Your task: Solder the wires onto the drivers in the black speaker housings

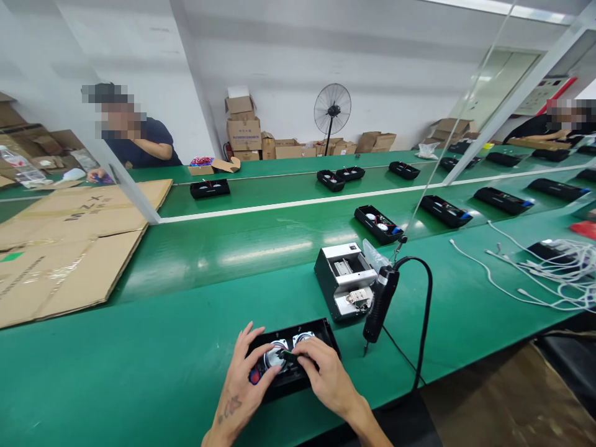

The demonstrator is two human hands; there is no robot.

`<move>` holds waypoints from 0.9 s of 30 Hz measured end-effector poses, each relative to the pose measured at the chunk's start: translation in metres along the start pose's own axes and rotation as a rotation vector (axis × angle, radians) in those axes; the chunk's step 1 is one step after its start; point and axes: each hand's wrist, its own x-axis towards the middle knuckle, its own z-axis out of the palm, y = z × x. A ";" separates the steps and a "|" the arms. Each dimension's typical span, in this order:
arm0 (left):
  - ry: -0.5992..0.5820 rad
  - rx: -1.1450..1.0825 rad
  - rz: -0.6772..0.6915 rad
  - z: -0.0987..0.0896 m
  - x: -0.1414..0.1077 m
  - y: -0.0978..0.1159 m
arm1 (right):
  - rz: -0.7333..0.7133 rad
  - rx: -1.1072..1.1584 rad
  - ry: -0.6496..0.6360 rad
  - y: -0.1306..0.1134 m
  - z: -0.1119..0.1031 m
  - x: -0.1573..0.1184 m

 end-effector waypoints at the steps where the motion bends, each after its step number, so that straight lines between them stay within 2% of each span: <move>1: 0.002 0.003 0.046 0.002 0.001 0.000 | 0.027 0.027 -0.004 -0.001 -0.001 0.001; 4: 0.000 -0.018 0.121 0.006 0.005 -0.001 | 0.134 0.112 -0.017 -0.005 -0.002 0.004; 11: -0.020 -0.105 0.064 0.001 0.009 0.000 | 0.310 0.268 -0.038 -0.009 0.000 0.008; 17: -0.012 -0.103 0.048 0.003 0.009 0.003 | 0.322 0.250 -0.033 -0.007 0.002 0.009; 22: 0.020 -0.032 0.030 0.005 0.010 0.008 | 0.278 0.228 -0.004 -0.007 0.004 0.008; 27: 0.108 0.090 0.131 0.005 0.012 0.017 | 0.269 0.201 0.011 -0.009 0.006 0.007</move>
